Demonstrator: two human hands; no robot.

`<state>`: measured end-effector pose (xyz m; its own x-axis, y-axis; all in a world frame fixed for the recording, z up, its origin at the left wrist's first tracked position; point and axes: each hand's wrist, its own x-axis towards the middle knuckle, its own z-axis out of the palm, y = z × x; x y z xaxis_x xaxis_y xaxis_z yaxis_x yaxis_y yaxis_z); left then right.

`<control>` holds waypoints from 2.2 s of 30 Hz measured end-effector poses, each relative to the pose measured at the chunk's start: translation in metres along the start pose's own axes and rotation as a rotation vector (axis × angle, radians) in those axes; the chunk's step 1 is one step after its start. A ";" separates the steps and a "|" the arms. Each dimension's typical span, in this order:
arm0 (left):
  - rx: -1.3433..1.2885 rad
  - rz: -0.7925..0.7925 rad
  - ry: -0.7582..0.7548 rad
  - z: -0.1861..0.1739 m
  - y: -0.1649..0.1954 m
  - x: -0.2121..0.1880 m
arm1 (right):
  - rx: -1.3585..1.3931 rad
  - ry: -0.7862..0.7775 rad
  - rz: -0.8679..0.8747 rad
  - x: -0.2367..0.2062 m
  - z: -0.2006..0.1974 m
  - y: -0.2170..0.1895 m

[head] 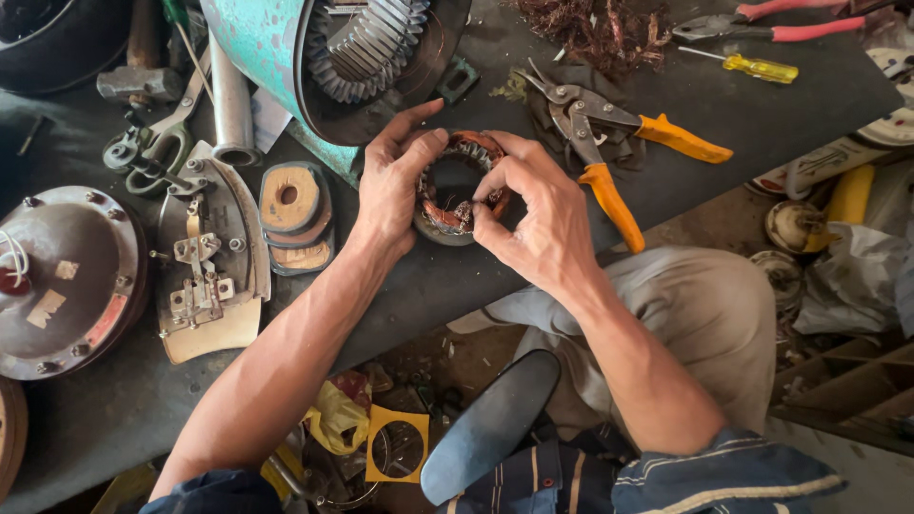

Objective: The person uses a screwdriver and pliers to remove copper windings from a motor stator. They scrape and pull out the wires, then wipe the stator with a cloth.

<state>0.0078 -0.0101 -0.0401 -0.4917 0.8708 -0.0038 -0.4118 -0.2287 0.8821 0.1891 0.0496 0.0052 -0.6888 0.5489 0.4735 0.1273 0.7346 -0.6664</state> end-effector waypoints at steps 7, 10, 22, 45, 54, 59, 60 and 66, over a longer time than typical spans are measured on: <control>-0.006 -0.009 0.007 -0.002 -0.003 0.002 | 0.166 0.009 0.146 0.001 0.002 0.012; -0.033 -0.015 0.004 -0.003 -0.003 0.003 | 0.222 0.011 0.093 0.000 0.001 0.012; 0.033 0.000 -0.007 -0.003 -0.001 0.001 | 0.076 0.005 0.110 -0.002 0.002 0.000; 0.189 -0.082 -0.199 -0.005 0.013 0.010 | -0.861 -0.095 0.069 -0.018 -0.097 0.069; 0.170 -0.118 -0.124 -0.006 0.009 0.016 | -0.739 -0.107 0.364 -0.020 -0.096 0.062; 0.174 -0.068 -0.143 -0.005 0.006 0.016 | -0.381 -0.119 0.461 -0.049 -0.119 0.050; 0.188 -0.049 -0.149 -0.004 0.006 0.015 | -0.052 -0.174 0.423 -0.061 -0.120 0.048; 0.320 0.069 -0.209 0.000 0.013 0.006 | 0.780 -0.474 0.517 -0.169 -0.104 0.048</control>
<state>-0.0009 -0.0083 -0.0285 -0.3295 0.9355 0.1278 -0.1067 -0.1714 0.9794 0.3861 0.0335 -0.0466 -0.9122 0.3864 -0.1360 0.1061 -0.0980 -0.9895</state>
